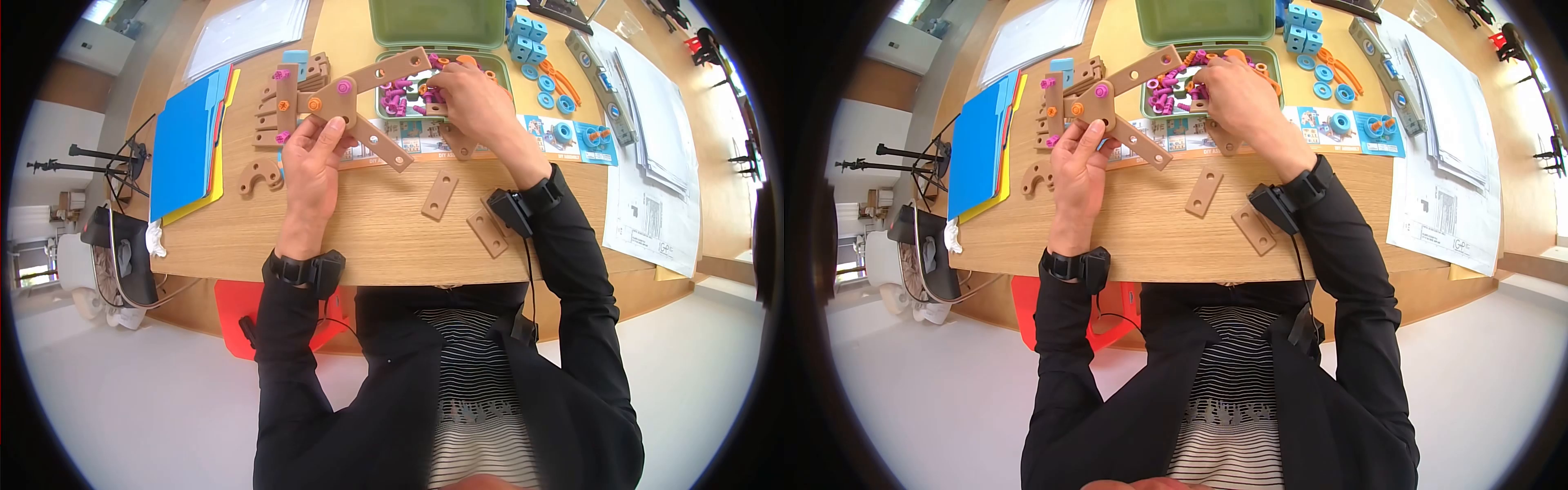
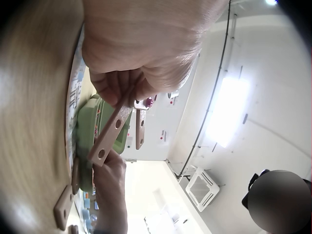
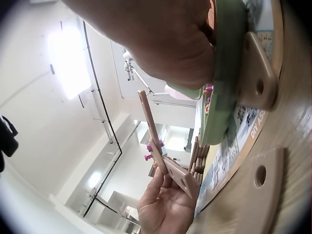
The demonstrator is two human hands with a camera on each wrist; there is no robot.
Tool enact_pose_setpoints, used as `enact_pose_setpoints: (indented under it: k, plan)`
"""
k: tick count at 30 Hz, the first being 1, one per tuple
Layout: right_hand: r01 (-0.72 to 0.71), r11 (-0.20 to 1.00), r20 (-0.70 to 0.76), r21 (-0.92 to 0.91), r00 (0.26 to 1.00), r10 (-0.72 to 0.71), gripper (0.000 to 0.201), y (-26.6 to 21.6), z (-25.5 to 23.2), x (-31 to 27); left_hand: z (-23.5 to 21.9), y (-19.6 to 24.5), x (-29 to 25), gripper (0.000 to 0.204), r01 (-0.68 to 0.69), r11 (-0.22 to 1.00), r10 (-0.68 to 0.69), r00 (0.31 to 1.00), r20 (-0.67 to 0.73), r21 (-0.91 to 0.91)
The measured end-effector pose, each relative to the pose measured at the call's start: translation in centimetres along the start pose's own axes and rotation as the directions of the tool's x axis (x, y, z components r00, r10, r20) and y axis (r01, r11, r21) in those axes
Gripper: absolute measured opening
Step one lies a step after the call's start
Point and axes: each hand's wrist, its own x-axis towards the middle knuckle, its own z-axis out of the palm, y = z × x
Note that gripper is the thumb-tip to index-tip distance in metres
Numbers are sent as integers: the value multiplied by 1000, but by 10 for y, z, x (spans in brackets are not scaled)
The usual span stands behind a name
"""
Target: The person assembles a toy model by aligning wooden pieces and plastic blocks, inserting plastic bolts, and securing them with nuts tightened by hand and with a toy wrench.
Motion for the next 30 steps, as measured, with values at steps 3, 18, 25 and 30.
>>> enact_pose_setpoints:
  k: [3,18,25,30]
  plan:
    - [35,998,-74,60,997,-31,30,4,5,0,-1,-1,0,23,3,1000,-3,1000,2,-1]
    - [-53,989,-8,138,999,54,20,1,-4,5,0,-1,0,21,13,1000,-13,1000,-1,5]
    - [-84,965,-10,248,996,89,16,3,-10,3,-1,-1,1,21,8,1000,-8,1000,0,4]
    - [-26,935,-281,355,950,133,16,24,-20,8,-2,-1,0,22,2,1000,-2,1000,0,13]
